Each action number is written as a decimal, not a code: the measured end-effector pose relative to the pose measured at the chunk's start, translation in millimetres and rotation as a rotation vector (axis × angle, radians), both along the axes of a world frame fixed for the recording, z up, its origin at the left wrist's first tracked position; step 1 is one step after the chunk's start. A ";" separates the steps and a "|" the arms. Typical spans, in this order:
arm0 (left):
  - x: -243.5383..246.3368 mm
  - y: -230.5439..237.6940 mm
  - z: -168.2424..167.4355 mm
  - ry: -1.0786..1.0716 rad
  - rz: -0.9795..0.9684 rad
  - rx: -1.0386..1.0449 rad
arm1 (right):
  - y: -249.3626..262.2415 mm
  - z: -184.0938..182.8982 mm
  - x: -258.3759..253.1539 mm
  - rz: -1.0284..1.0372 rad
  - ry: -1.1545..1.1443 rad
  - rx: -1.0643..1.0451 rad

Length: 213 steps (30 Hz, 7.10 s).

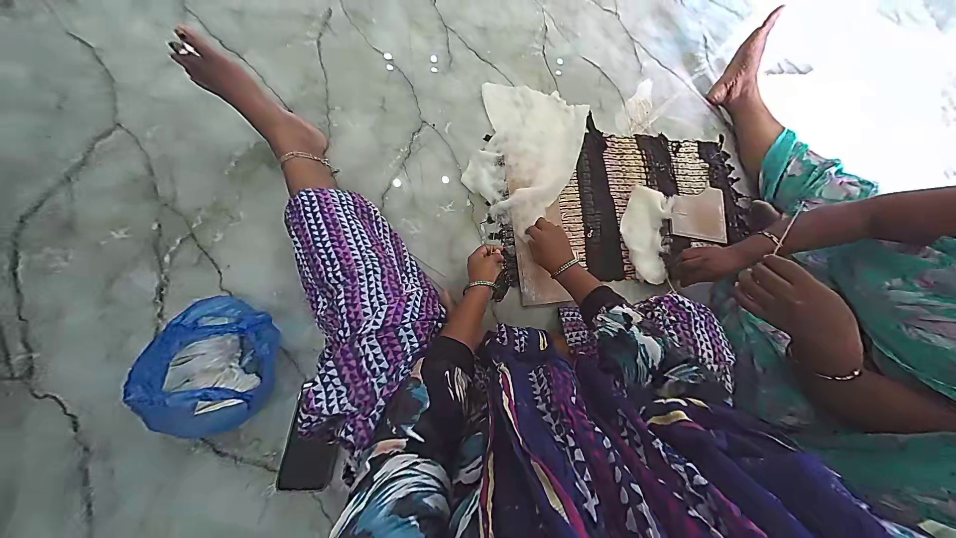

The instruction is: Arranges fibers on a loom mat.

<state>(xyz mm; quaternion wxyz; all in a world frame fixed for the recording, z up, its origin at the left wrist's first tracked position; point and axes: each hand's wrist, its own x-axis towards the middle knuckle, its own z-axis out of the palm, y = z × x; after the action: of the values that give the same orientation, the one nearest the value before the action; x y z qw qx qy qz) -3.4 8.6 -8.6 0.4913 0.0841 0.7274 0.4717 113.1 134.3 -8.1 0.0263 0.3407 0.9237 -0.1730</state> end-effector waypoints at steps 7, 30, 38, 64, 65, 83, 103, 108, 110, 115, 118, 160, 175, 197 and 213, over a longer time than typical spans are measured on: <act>1.9 20.9 -7.3 0.068 -0.274 0.160 | -9.6 -11.8 19.9 -0.087 0.251 -0.066; 15.4 11.7 22.5 0.141 -0.191 0.174 | -40.2 56.8 63.8 -0.603 0.505 -1.137; 43.4 -8.0 35.0 -0.294 -0.218 0.085 | -37.4 42.1 69.1 -0.652 0.627 -1.194; 37.2 -15.5 13.8 0.634 -0.552 -0.073 | -8.1 -7.6 68.7 -0.577 0.242 -0.633; 37.0 -17.2 13.9 0.642 -0.581 -0.093 | -8.0 -5.3 68.9 -0.566 0.225 -0.617; 31.2 -17.9 11.8 0.597 -0.835 -0.257 | -73.7 -2.5 67.4 0.092 -0.308 -0.275; 19.2 -17.6 4.4 0.579 -0.917 -0.184 | -85.4 -10.9 59.2 -0.008 -0.346 -0.200; 17.0 -17.0 5.7 0.573 -1.039 -0.178 | -95.6 18.6 81.1 0.069 -0.485 -0.310; 19.3 -16.7 8.6 0.583 -1.049 -0.187 | -93.7 29.3 80.9 0.074 -0.477 -0.303; 20.4 -20.6 10.5 0.616 -0.936 -0.192 | -88.9 12.7 74.2 0.037 -0.265 -0.169; 20.6 -18.8 6.0 0.622 -0.955 -0.197 | -88.4 -11.4 73.6 0.053 -0.260 -0.163; -5.9 -4.5 -0.8 -0.046 -0.127 0.050 | 0.9 31.5 50.8 -0.319 0.026 -0.287; -2.1 -0.2 -8.5 0.030 -0.220 0.032 | -11.0 -3.7 3.0 -0.090 0.107 -0.169; 0.9 -4.2 -24.5 -0.302 -0.143 0.026 | -74.5 -5.9 22.8 -0.184 0.384 -0.409; 8.2 -16.2 -22.7 -0.096 -0.566 0.320 | -45.3 42.1 57.6 -0.606 0.244 -1.260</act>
<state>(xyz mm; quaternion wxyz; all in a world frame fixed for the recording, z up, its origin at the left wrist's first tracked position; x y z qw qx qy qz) 4.7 -7.6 -31.3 0.6173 0.3366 0.5678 0.4281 170.7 89.0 34.0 0.0656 0.4808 0.5088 -0.7111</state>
